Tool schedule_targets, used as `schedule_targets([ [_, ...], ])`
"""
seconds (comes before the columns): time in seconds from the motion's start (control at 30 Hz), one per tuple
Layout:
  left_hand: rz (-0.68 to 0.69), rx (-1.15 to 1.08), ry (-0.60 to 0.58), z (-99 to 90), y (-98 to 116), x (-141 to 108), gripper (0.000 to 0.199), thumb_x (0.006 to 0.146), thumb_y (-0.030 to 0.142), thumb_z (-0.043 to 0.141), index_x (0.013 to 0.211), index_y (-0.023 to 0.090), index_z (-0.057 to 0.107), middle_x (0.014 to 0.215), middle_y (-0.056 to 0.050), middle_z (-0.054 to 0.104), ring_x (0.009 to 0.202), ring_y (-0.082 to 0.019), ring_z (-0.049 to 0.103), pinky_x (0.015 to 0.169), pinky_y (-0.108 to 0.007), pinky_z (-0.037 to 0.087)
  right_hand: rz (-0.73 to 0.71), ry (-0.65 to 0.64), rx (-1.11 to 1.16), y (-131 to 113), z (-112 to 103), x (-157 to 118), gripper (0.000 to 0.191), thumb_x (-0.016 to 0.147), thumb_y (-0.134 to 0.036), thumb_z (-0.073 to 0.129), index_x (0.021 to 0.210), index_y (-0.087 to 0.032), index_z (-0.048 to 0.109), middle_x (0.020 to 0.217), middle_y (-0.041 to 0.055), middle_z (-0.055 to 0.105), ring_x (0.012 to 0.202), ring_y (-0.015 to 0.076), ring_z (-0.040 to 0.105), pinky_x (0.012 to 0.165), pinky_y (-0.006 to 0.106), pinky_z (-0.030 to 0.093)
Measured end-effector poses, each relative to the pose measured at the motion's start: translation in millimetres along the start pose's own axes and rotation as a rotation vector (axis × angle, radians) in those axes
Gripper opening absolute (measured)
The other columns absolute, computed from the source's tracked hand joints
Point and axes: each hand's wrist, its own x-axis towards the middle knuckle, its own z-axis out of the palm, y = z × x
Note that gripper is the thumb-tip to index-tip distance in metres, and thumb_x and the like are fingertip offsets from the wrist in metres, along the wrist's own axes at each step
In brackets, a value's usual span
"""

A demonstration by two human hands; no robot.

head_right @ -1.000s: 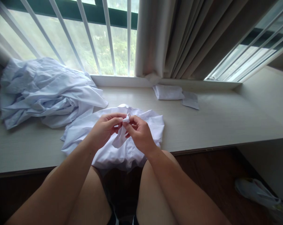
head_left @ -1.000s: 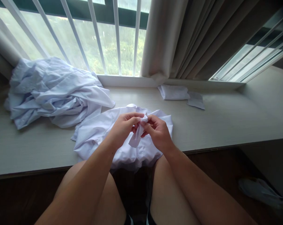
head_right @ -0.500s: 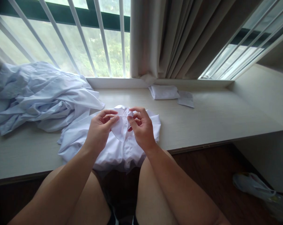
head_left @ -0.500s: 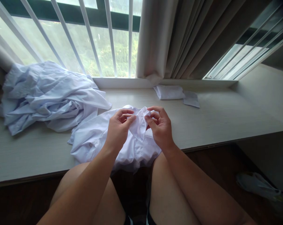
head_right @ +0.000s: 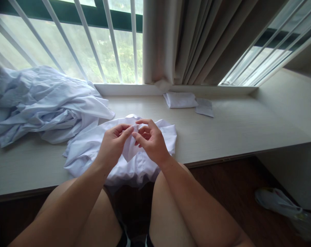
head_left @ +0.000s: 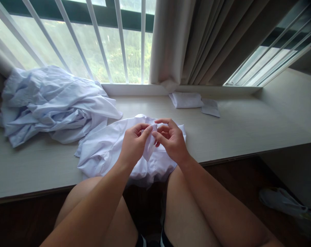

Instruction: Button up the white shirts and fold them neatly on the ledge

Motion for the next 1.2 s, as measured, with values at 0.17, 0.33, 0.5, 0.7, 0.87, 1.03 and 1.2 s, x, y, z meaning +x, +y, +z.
schedule_targets([
  [0.17,-0.033,0.003,-0.104,-6.1,3,3,0.026,0.084,0.042,0.075,0.084,0.016,0.072,0.074,-0.002,0.069,0.067,-0.014,0.060,0.061,-0.024,0.046,-0.033,-0.143,0.002,0,-15,5,0.028,0.092,-0.044,0.073,0.114,-0.027,0.067,0.077,-0.0030,0.064,0.067,0.0141,0.067,0.056,0.027,0.054],
  [0.33,-0.052,0.075,-0.167,-5.8,0,2,0.027,0.082,0.042,0.076,0.084,0.016,0.074,0.077,-0.003,0.069,0.068,-0.013,0.058,0.060,-0.023,0.042,-0.158,-0.099,-0.168,2,-24,6,0.021,0.091,-0.042,0.075,0.106,-0.028,0.076,0.081,-0.0015,0.061,0.072,0.0130,0.059,0.062,0.027,0.052],
  [0.5,-0.057,0.054,-0.144,-6.2,-1,2,0.031,0.077,0.045,0.081,0.080,0.015,0.073,0.075,-0.002,0.069,0.069,-0.014,0.059,0.063,-0.024,0.044,-0.317,-0.133,-0.349,-2,-21,5,0.023,0.092,-0.035,0.075,0.114,-0.034,0.079,0.094,0.0014,0.061,0.088,0.0160,0.059,0.081,0.032,0.054],
  [0.7,-0.061,0.062,-0.115,-4.8,2,1,0.030,0.079,0.045,0.080,0.084,0.015,0.076,0.078,-0.003,0.070,0.071,-0.014,0.059,0.065,-0.024,0.044,-0.290,-0.005,-0.320,-3,-17,5,0.017,0.088,-0.034,0.079,0.105,-0.031,0.082,0.090,0.0009,0.067,0.084,0.0164,0.062,0.077,0.032,0.052],
  [0.87,-0.112,0.055,-0.166,-9.3,1,3,0.034,0.080,0.046,0.079,0.093,0.015,0.076,0.085,-0.005,0.073,0.075,-0.015,0.062,0.068,-0.025,0.047,-0.175,0.155,-0.278,6,-24,11,0.019,0.084,-0.044,0.081,0.089,-0.026,0.081,0.090,0.0023,0.070,0.087,0.0192,0.065,0.078,0.034,0.051],
  [1.03,-0.158,0.196,-0.105,-19.6,-3,8,0.031,0.076,0.043,0.082,0.087,0.015,0.073,0.077,-0.005,0.069,0.070,-0.017,0.063,0.065,-0.028,0.051,-0.107,0.220,-0.286,10,-31,18,0.031,0.088,-0.053,0.074,0.089,-0.022,0.078,0.096,0.0039,0.069,0.091,0.0193,0.063,0.081,0.032,0.051],
  [1.2,-0.097,0.100,0.011,-17.9,-6,11,0.029,0.073,0.041,0.083,0.077,0.015,0.071,0.072,-0.002,0.066,0.066,-0.013,0.058,0.063,-0.025,0.049,-0.112,0.170,-0.266,8,-29,18,0.040,0.091,-0.061,0.068,0.090,-0.022,0.075,0.097,0.0035,0.067,0.091,0.0182,0.060,0.091,0.033,0.049],
])
